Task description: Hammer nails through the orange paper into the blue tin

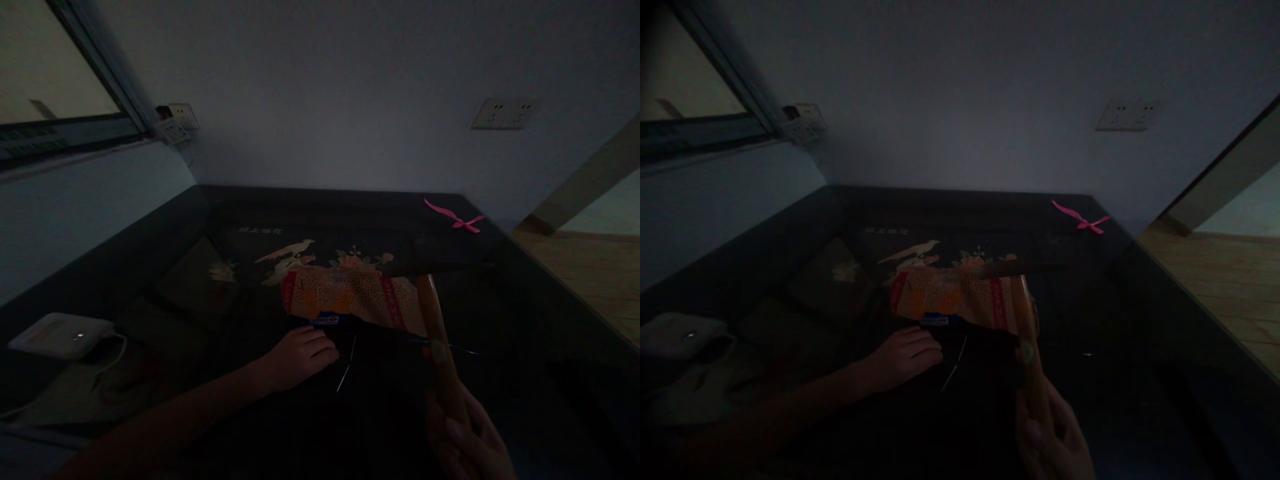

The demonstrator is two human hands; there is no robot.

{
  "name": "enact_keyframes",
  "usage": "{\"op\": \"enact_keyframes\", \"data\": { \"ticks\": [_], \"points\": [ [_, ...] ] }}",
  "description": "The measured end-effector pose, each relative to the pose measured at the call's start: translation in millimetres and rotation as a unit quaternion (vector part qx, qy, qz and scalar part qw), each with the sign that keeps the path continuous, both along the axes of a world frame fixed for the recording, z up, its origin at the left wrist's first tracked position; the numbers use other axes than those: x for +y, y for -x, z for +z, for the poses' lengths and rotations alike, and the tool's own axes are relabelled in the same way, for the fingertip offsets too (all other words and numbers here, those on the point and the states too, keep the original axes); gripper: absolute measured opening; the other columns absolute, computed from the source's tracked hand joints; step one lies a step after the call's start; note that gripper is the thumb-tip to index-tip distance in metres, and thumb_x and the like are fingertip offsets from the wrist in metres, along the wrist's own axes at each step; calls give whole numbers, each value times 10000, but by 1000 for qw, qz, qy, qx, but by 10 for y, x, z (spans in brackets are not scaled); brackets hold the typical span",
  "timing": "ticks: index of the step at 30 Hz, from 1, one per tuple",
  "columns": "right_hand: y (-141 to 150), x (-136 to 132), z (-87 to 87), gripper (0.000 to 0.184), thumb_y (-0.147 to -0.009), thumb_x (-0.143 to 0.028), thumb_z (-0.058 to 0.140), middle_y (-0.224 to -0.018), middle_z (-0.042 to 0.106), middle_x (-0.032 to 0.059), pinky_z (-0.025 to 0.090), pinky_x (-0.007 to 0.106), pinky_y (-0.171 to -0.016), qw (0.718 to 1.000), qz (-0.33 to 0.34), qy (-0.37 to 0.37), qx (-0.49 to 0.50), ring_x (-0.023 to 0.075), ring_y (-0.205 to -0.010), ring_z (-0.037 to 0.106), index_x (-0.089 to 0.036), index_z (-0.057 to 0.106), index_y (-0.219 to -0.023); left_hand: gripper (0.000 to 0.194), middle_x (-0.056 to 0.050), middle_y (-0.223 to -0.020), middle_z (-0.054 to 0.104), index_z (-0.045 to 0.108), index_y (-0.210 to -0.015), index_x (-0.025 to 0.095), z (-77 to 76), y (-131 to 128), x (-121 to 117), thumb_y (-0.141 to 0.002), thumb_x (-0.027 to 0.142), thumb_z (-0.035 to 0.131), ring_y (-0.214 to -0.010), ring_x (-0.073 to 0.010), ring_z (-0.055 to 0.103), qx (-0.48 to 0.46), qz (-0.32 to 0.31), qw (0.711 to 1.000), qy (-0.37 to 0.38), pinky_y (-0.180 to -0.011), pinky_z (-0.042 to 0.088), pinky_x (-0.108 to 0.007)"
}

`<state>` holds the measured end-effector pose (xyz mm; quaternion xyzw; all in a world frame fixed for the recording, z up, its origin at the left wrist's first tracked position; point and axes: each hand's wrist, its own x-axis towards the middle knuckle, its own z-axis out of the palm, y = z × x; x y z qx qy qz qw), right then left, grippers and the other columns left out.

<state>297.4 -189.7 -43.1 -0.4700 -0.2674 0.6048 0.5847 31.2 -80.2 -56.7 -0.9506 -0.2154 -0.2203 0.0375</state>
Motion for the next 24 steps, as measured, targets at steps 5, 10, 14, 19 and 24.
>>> {"op": "enact_keyframes", "data": {
  "ticks": [5,10,14,19,24],
  "points": [
    [13,5,3,449,-621,-361,849,-540,595,-53,283,93,-293,999,-35,24,13,21,-294,417,-278,682,-1029,183,-46,-910,727,617,-1061,154,436,89,-64,-922,120,503,-829,-145,648,-118,-56,991,18,-758,492,-274],
    [57,18,22,392,-637,-371,839,-477,528,-68,269,87,-287,999,-31,26,11,15,-277,390,-274,713,-995,83,-17,-822,726,658,-919,197,813,217,209,-890,181,581,-782,-142,672,-271,30,962,28,-760,527,-274],
    [83,25,34,433,-635,-395,838,-463,525,-64,273,86,-279,999,-26,43,-8,10,-263,368,-269,714,-1031,88,-27,-830,723,665,-829,178,800,258,535,-851,256,632,-797,-164,687,-360,180,910,105,-773,551,-293],
    [107,27,42,490,-562,-364,884,-521,599,-41,316,99,-286,996,-64,51,-27,29,-294,428,-250,707,-1005,33,-20,-793,717,654,-799,171,666,220,669,-801,202,662,-768,-158,683,-360,206,889,193,-743,551,-270],
    [131,72,69,557,-563,-414,879,-486,576,-53,263,91,-287,997,-49,55,-28,12,-269,396,-231,677,-1049,40,-27,-798,704,656,-808,167,611,210,651,-798,206,655,-728,-148,663,-339,198,893,221,-669,535,-242]
  ]
}}
